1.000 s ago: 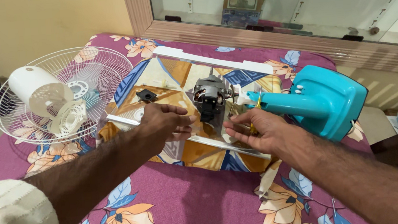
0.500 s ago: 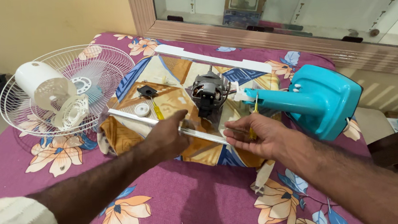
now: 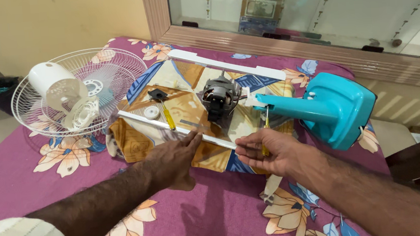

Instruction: The person uses a screwdriver to adjust and tighten components on the motor and base of a disassembled electric fan. They repeatedly connect and disconnect the motor from the fan base, manipulating wires and securing parts with the screwdriver.

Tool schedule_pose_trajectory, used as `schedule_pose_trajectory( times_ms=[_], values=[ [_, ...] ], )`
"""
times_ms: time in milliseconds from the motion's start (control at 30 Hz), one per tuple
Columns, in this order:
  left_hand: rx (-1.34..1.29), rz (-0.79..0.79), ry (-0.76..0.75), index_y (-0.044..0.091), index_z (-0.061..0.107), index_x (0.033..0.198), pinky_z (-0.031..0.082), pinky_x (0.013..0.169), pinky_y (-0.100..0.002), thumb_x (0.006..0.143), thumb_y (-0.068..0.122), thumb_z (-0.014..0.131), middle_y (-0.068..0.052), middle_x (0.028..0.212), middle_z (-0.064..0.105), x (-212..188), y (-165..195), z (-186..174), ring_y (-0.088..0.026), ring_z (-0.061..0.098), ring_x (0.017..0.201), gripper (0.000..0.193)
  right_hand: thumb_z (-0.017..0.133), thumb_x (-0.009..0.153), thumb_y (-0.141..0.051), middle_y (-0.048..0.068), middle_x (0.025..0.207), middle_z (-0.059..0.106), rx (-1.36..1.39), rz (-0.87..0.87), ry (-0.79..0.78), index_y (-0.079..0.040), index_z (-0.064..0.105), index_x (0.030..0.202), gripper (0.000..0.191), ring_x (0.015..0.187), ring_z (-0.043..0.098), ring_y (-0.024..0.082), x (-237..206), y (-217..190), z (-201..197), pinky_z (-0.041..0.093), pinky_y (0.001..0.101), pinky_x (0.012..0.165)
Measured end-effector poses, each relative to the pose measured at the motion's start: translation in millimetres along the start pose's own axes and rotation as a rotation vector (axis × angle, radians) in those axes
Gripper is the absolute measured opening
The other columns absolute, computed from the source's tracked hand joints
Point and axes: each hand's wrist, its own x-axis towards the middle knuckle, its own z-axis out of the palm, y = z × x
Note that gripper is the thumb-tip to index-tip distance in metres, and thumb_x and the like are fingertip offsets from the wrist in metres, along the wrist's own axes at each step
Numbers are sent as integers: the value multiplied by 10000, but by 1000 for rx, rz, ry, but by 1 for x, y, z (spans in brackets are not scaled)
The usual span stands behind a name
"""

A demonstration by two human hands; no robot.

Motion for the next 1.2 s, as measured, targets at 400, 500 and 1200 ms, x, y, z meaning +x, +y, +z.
schedule_pose_trajectory(
  times_ms=[400,500,1200],
  values=[
    [-244,-11,-173,159,253,1589,476,1113,-449,840,415,780,-82,1520,513,-17,-10,20,-266,555,1336,950,681,900,-88,75,966,727,-86,15,-53,22,725,1043,185,916,711,174,-16,1,-1,618,336,806],
    [-248,-14,-185,149,363,1535,445,1140,-461,837,414,789,-73,1480,545,-26,-2,28,-259,540,1355,859,691,897,-85,78,954,719,-102,0,-62,25,730,1030,177,902,707,178,-18,1,-5,618,335,799],
    [-439,-22,-21,83,538,1381,510,1066,-414,895,308,738,-123,1294,657,-39,-2,34,-267,639,1220,572,693,909,-84,101,928,713,-206,-18,-124,23,720,983,133,843,708,181,-27,10,14,624,335,796]
  ],
)
